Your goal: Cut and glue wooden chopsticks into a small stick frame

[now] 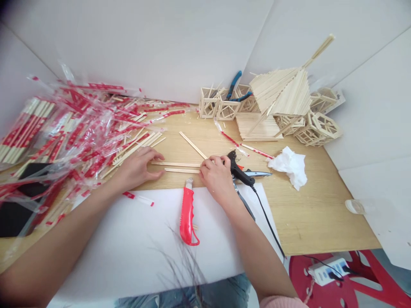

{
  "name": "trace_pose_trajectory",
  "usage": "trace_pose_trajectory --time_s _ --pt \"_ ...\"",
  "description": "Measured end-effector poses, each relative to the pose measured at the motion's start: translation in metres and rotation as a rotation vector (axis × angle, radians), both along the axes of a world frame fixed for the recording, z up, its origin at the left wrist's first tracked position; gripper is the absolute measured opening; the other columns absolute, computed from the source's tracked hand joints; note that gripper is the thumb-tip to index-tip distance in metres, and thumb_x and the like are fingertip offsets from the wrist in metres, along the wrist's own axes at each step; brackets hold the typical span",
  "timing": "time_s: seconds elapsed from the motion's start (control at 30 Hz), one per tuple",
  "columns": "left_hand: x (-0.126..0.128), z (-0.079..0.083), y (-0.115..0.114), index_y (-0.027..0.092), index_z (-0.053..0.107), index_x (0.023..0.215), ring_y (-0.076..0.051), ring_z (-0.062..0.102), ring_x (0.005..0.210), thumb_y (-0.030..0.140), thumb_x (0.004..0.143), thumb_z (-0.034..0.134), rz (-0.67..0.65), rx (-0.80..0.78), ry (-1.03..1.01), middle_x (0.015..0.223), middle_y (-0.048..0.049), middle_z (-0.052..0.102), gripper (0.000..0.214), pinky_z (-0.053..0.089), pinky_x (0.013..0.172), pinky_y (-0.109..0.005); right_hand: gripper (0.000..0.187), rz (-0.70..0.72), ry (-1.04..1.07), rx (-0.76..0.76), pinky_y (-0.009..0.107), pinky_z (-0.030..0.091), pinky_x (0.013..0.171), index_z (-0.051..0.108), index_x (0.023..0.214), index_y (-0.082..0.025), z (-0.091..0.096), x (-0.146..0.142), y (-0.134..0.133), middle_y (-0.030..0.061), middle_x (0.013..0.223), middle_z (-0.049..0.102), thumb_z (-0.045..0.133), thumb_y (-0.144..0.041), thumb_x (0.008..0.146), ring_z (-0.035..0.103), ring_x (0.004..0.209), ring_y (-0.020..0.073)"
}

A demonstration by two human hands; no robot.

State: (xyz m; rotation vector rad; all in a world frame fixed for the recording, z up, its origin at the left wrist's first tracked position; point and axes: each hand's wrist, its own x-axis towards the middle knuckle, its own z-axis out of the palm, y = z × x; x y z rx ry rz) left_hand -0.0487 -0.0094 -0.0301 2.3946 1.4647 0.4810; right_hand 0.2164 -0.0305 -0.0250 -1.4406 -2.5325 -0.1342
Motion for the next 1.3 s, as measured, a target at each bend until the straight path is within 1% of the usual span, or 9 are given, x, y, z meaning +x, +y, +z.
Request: trace_pose_trajectory --time_s 0.1,0.2,0.3,0.4,0.5,0.63,0.8,1.07,1.3 --pt "-0.007 -0.003 0.004 0.019 0.055 0.103 -0.022 0.051 0.094 0.04 0.072 0.058 0.004 -0.018 -0.016 0.101 -0.0058 0.055 0.038 0.039 0.084 -0.034 0.013 0.025 0.023 0.022 0.042 0.019 0.091 0.063 0.078 -0.021 0.001 0.0 0.0 0.0012 0.092 0.066 0.053 -0.023 0.085 0.044 0.101 0.0195" --pt "-0.009 -0.008 0.006 0.021 0.057 0.102 -0.022 0.05 0.097 0.041 0.073 0.058 -0.028 -0.048 -0.037 0.104 -0.0052 0.056 0.036 0.037 0.088 -0.036 0.011 0.04 0.048 0.052 0.041 0.018 0.093 0.062 0.081 -0.022 0.003 0.002 0.001 0.0007 0.093 0.066 0.053 -0.023 0.085 0.045 0.102 0.0189" --pt "-0.008 -0.013 0.006 0.021 0.057 0.103 -0.022 0.049 0.1 0.041 0.072 0.059 -0.043 -0.072 -0.054 0.106 -0.0048 0.057 0.037 0.036 0.089 -0.036 0.011 0.028 0.06 0.08 0.042 0.018 0.093 0.062 0.081 -0.022 0.005 0.003 0.004 0.001 0.094 0.066 0.053 -0.023 0.085 0.046 0.102 0.0194" --pt "-0.005 -0.017 0.006 0.021 0.057 0.105 -0.023 0.049 0.102 0.041 0.072 0.06 -0.019 -0.066 -0.072 0.107 -0.0051 0.057 0.039 0.036 0.089 -0.037 0.011 0.029 0.049 0.081 0.042 0.018 0.092 0.062 0.079 -0.023 0.006 0.002 0.009 0.001 0.093 0.066 0.053 -0.023 0.085 0.046 0.101 0.02" --pt "-0.002 -0.02 0.006 0.02 0.058 0.104 -0.023 0.05 0.101 0.039 0.075 0.058 -0.018 -0.056 -0.098 0.105 -0.0055 0.058 0.034 0.037 0.089 -0.037 0.012 0.035 0.038 0.086 0.041 0.018 0.091 0.062 0.078 -0.023 0.004 -0.001 0.012 0.0002 0.091 0.066 0.053 -0.023 0.085 0.046 0.1 0.0194" --pt "0.001 -0.02 0.005 0.02 0.06 0.1 -0.021 0.052 0.098 0.035 0.079 0.055 -0.026 -0.059 -0.119 0.101 -0.0054 0.06 0.026 0.038 0.087 -0.036 0.011 0.017 0.029 0.078 0.041 0.018 0.091 0.063 0.077 -0.022 0.004 -0.003 0.013 -0.0004 0.09 0.066 0.054 -0.022 0.084 0.046 0.099 0.0189" --pt "0.004 -0.018 0.005 0.02 0.061 0.099 -0.021 0.053 0.095 0.034 0.081 0.054 -0.035 -0.058 -0.147 0.097 -0.0058 0.061 0.024 0.04 0.086 -0.035 0.013 -0.015 0.024 0.06 0.041 0.018 0.09 0.063 0.076 -0.021 0.007 -0.003 0.014 -0.0007 0.09 0.067 0.054 -0.023 0.085 0.046 0.098 0.0187" --pt "0.005 -0.02 0.005 0.02 0.061 0.099 -0.02 0.054 0.093 0.031 0.084 0.05 -0.04 -0.059 -0.18 0.096 -0.0056 0.061 0.022 0.041 0.085 -0.034 0.013 -0.004 0.011 0.047 0.041 0.017 0.091 0.064 0.077 -0.022 0.0 -0.003 0.016 -0.0004 0.09 0.066 0.053 -0.023 0.085 0.044 0.099 0.0188" --pt "0.007 -0.02 0.004 0.019 0.062 0.095 -0.02 0.054 0.092 0.03 0.084 0.047 -0.022 -0.02 -0.124 0.093 -0.0057 0.06 0.021 0.041 0.084 -0.035 0.013 -0.009 0.0 0.049 0.041 0.017 0.092 0.063 0.079 -0.021 0.004 -0.004 0.013 0.0004 0.092 0.066 0.052 -0.024 0.086 0.044 0.1 0.0187"
